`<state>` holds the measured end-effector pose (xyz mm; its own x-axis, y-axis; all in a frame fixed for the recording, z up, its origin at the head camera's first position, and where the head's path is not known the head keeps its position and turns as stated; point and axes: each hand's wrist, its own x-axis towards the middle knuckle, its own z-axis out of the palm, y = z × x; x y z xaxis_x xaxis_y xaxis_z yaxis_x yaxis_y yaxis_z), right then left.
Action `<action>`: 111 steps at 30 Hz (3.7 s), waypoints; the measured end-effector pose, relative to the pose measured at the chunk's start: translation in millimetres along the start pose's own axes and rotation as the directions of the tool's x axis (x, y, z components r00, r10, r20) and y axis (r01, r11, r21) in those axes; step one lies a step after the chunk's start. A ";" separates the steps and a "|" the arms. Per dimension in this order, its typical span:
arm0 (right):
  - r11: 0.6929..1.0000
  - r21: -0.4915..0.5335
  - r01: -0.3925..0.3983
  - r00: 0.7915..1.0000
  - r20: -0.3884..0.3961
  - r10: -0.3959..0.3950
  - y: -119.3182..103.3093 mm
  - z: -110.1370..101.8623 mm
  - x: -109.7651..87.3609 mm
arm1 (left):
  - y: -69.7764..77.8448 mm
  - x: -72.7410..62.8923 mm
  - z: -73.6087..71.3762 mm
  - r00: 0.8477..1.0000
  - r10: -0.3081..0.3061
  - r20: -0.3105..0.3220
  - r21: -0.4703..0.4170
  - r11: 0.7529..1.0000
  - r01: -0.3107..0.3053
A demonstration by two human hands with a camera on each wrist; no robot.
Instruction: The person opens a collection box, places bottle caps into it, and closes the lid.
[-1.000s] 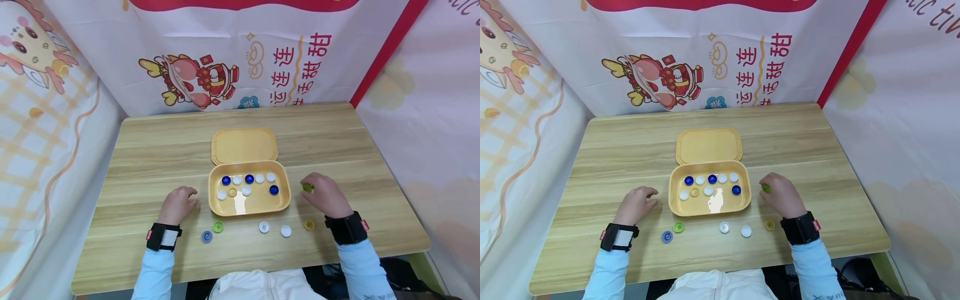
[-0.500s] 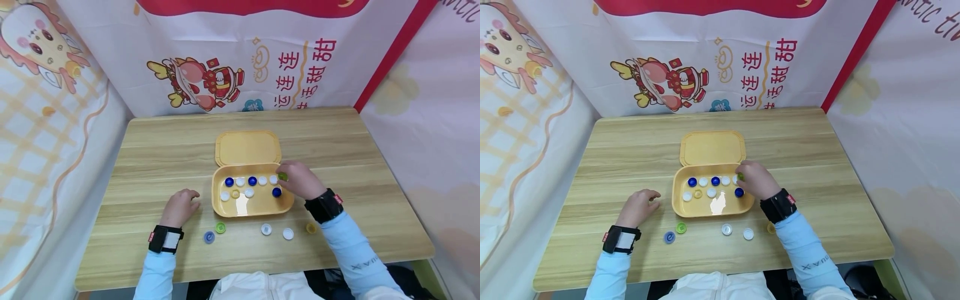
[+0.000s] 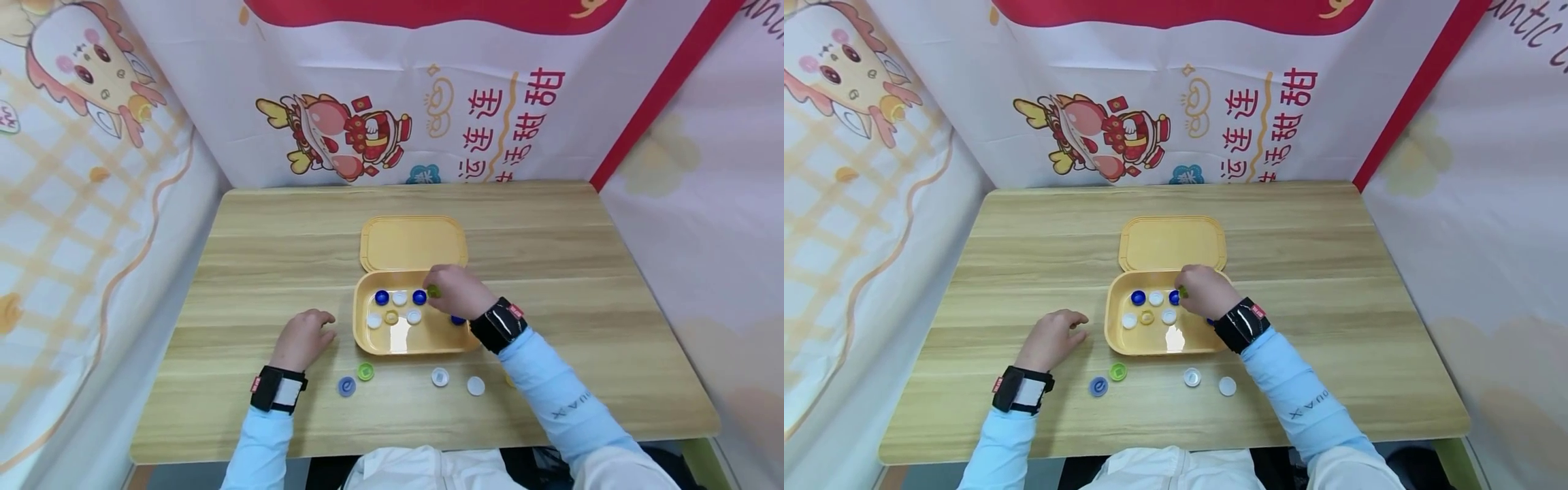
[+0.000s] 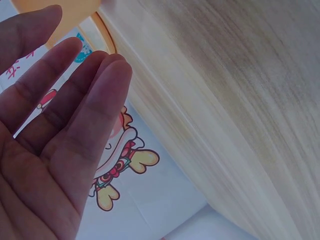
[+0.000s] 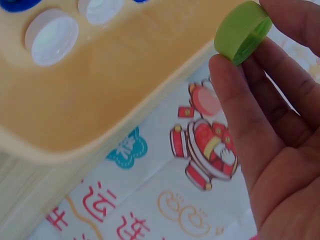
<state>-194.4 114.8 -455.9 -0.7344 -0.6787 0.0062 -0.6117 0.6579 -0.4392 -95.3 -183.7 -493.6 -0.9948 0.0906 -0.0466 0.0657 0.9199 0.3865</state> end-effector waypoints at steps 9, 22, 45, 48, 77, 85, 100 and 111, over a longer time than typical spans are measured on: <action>0.992 -0.121 0.044 0.997 0.071 -0.036 9.8 27.6 17.5 | -0.1 0.3 2.7 1.000 0.008 0.006 -0.016 1.000 -0.008; 0.990 -0.137 0.045 0.990 0.141 -0.026 15.7 48.3 18.8 | 2.0 -0.4 3.8 1.000 -0.013 0.016 -0.008 1.000 0.013; 0.985 -0.167 -0.052 0.981 0.178 0.082 12.4 66.3 24.0 | 1.5 -1.6 3.8 0.999 -0.008 0.034 -0.029 1.000 0.009; 0.986 -0.166 -0.034 0.985 0.161 0.061 13.5 68.0 23.7 | 0.7 -1.2 4.6 0.999 -0.011 0.041 -0.028 1.000 0.012; 0.986 0.005 -0.167 0.973 -0.161 0.165 4.9 -23.6 -28.5 | 4.1 -14.0 8.6 0.998 0.013 0.065 -0.041 0.999 -0.010; 0.972 0.048 -0.228 0.935 -0.269 0.232 16.0 -23.8 -66.7 | 12.1 -21.2 19.0 0.995 0.022 0.096 -0.069 0.997 -0.015; 0.915 0.167 -0.368 0.852 -0.333 0.404 43.3 8.1 -120.0 | 25.2 -30.1 43.6 0.985 0.149 0.088 -0.117 0.983 -0.138; 0.874 0.206 -0.440 0.831 -0.276 0.484 46.3 22.6 -129.7 | 31.6 -31.1 60.0 0.976 0.209 0.066 -0.085 0.975 -0.203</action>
<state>-120.8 225.9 -497.4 -0.9870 -0.1555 0.0405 -0.1505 0.8066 -0.5716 -57.5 -134.6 -535.3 -0.9517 0.3060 -0.0253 0.2598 0.8465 0.4646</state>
